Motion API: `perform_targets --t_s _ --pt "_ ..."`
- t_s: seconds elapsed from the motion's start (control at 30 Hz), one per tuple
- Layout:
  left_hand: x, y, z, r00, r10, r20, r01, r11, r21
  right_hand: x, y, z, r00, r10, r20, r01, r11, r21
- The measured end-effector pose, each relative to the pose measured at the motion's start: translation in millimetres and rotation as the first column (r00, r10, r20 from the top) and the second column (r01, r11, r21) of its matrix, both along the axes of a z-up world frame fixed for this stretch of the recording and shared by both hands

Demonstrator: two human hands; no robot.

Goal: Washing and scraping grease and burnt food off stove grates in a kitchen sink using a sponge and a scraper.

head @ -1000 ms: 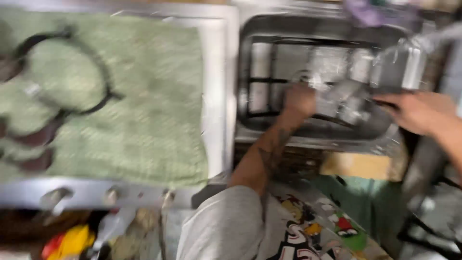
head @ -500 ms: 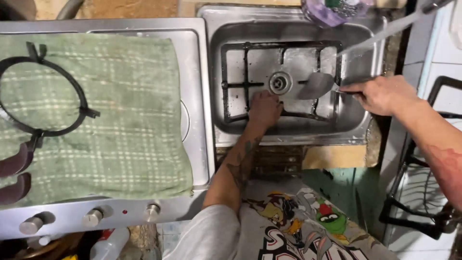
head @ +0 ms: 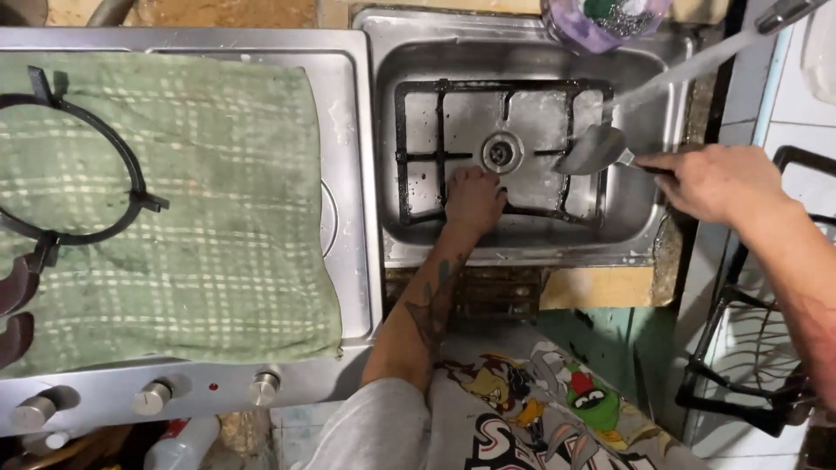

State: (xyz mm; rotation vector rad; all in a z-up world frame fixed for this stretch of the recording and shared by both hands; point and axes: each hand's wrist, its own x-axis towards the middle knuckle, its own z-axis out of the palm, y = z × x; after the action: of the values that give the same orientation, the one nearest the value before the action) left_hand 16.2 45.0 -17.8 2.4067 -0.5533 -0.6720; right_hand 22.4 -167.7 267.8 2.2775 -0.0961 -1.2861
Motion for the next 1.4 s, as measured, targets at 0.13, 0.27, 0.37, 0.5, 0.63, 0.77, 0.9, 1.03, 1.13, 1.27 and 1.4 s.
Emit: perform_targets --t_s 0.13,0.27,0.37,0.5,0.63,0.77,0.9,1.03,1.13,1.27,1.4 --pt "3.9 1.2 8.9 0.998 -0.012 -0.056 0.013 1.0 0.018 -4.1 17.2 -14.7 0.99 -0.138 0.008 0.138 0.989 0.048" --pt "8.4 -3.8 10.5 0.998 -0.04 -0.052 0.039 0.999 -0.013 -31.4 -27.6 -47.3 0.95 -0.254 0.18 0.199 0.94 0.276" --pt "-2.8 -33.8 -8.2 0.982 -0.183 0.04 0.186 0.978 -0.098 -54.8 -5.8 -1.5 0.875 -0.434 0.215 0.39 0.894 0.22" --pt "-9.9 -77.7 5.1 0.901 -0.384 0.2 0.401 0.914 -0.052 -75.6 40.0 6.2 0.782 -0.58 0.229 0.553 0.815 0.174" --pt "-9.7 -81.9 25.7 0.826 -0.538 -0.17 0.537 0.842 -0.055 -95.2 24.7 -26.4 0.653 -0.668 0.357 0.542 0.741 0.396" --pt "4.4 -67.7 44.2 0.802 -0.487 -0.345 0.46 0.873 -0.162 -90.4 44.2 -9.4 0.715 -0.678 0.171 0.67 0.734 0.109" --pt "5.2 -72.3 26.0 0.812 -0.466 -0.352 0.438 0.885 -0.159 -103.6 37.6 -29.6 0.729 -0.661 0.176 0.652 0.75 0.112" --pt "-8.5 -89.6 -21.6 0.832 -0.505 -0.231 0.452 0.857 -0.246 -146.2 11.7 -47.1 0.657 -0.64 0.399 0.549 0.768 0.33" --pt "4.5 -77.6 -13.0 0.846 -0.491 -0.209 0.423 0.856 -0.299 -148.6 33.0 -27.2 0.513 -0.743 0.43 0.533 0.668 0.519" --pt "21.5 -72.6 19.1 0.946 -0.261 -0.191 0.101 0.801 -0.59 -158.1 50.2 -18.3 0.253 -0.897 0.362 0.443 0.44 0.781" --pt "44.4 -216.5 -65.1 0.974 0.042 -0.224 -0.217 0.472 -0.855 -192.5 -14.7 -109.5 0.198 -0.86 0.471 0.387 0.51 0.768"
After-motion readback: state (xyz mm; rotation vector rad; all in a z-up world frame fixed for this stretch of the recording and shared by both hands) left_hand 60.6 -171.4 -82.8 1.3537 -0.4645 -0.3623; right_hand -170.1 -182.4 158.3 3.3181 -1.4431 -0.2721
